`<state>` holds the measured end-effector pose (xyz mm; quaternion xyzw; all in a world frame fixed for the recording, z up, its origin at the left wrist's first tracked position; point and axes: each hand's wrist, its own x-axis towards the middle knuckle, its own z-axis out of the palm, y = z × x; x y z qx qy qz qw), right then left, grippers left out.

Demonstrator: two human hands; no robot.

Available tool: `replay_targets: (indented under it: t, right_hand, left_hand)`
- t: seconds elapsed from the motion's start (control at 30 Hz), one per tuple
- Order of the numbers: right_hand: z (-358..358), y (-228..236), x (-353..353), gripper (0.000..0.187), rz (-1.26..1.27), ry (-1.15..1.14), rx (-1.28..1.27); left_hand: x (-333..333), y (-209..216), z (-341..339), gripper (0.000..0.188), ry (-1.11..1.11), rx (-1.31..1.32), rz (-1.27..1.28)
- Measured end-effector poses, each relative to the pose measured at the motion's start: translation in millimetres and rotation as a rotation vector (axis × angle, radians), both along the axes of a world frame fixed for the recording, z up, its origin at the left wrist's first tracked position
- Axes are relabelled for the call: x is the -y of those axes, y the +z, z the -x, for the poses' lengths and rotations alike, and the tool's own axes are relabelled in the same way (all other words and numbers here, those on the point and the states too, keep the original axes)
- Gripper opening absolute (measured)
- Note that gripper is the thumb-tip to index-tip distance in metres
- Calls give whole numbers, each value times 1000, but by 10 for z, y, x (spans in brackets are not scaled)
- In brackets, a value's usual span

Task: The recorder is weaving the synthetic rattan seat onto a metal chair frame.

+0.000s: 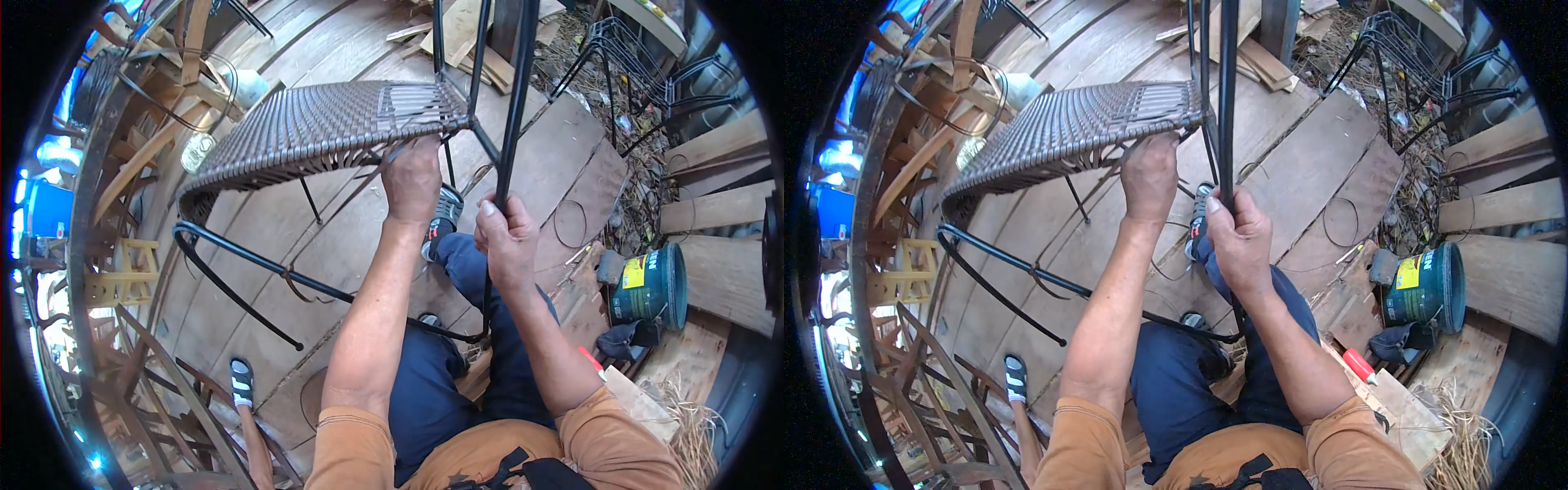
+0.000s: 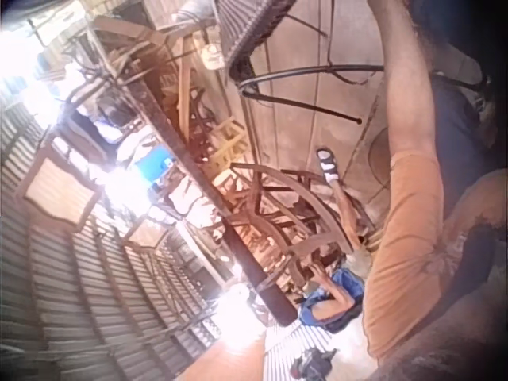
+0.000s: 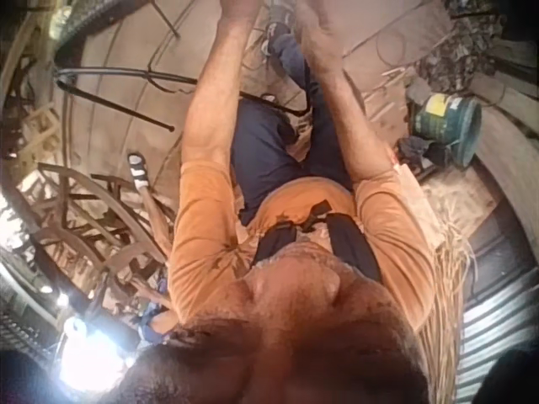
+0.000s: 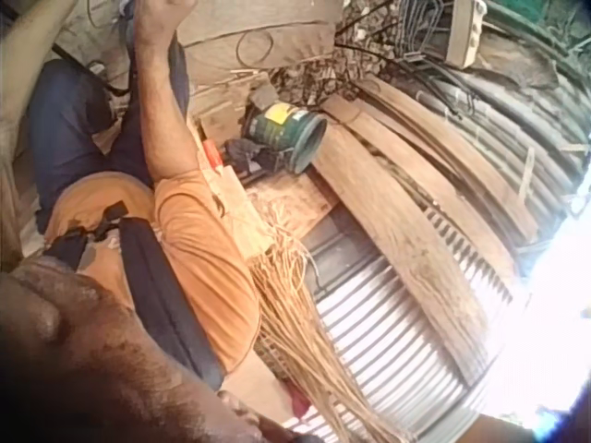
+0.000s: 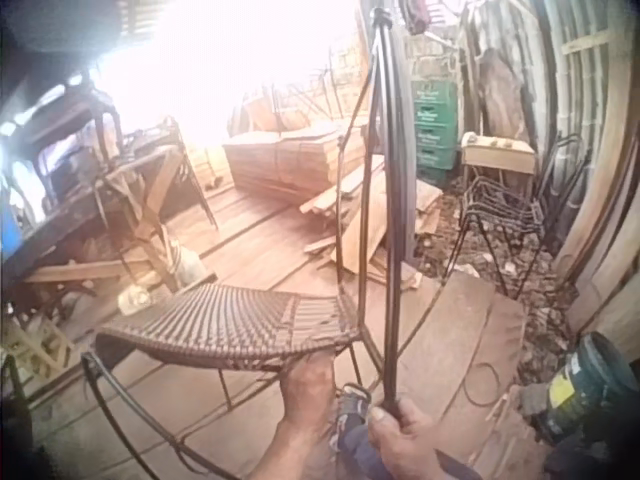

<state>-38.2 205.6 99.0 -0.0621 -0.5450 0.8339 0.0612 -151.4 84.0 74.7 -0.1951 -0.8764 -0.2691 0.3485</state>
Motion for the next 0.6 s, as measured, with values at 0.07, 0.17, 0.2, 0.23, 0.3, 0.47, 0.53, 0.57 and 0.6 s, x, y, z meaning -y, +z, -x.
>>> replay_targets:
  t: [0.07,0.17,0.2,0.23,0.3,0.47,0.53,0.57,0.6]
  right_hand:
    - [-27,-54,20,6,-175,-42,-16]
    - [-106,-105,48,5,-217,-74,-56]
    - [-141,-106,53,4,-247,-82,-74]
    - [-176,-97,42,4,-256,-80,-77]
    - [-219,-124,28,5,-233,-70,-75]
    - [-255,-115,3,6,-257,-20,-47]
    - [-244,-90,51,6,-260,-22,-27]
    - [-232,-88,61,6,-264,-22,-16]
    - [-218,-87,69,6,-263,-12,-11]
  left_hand:
    - [-39,-39,-23,10,60,19,41]
    - [-142,-56,-71,10,148,54,31]
    - [-148,-54,-113,11,150,46,-26]
    - [-151,-50,-141,11,135,88,-22]
    - [-132,-49,-202,11,93,152,-17]
    - [41,12,-346,12,62,120,76]
    - [42,4,-284,12,56,31,-51]
    - [-6,-4,-262,11,94,-2,0]
    - [-66,-13,-236,10,132,-34,53]
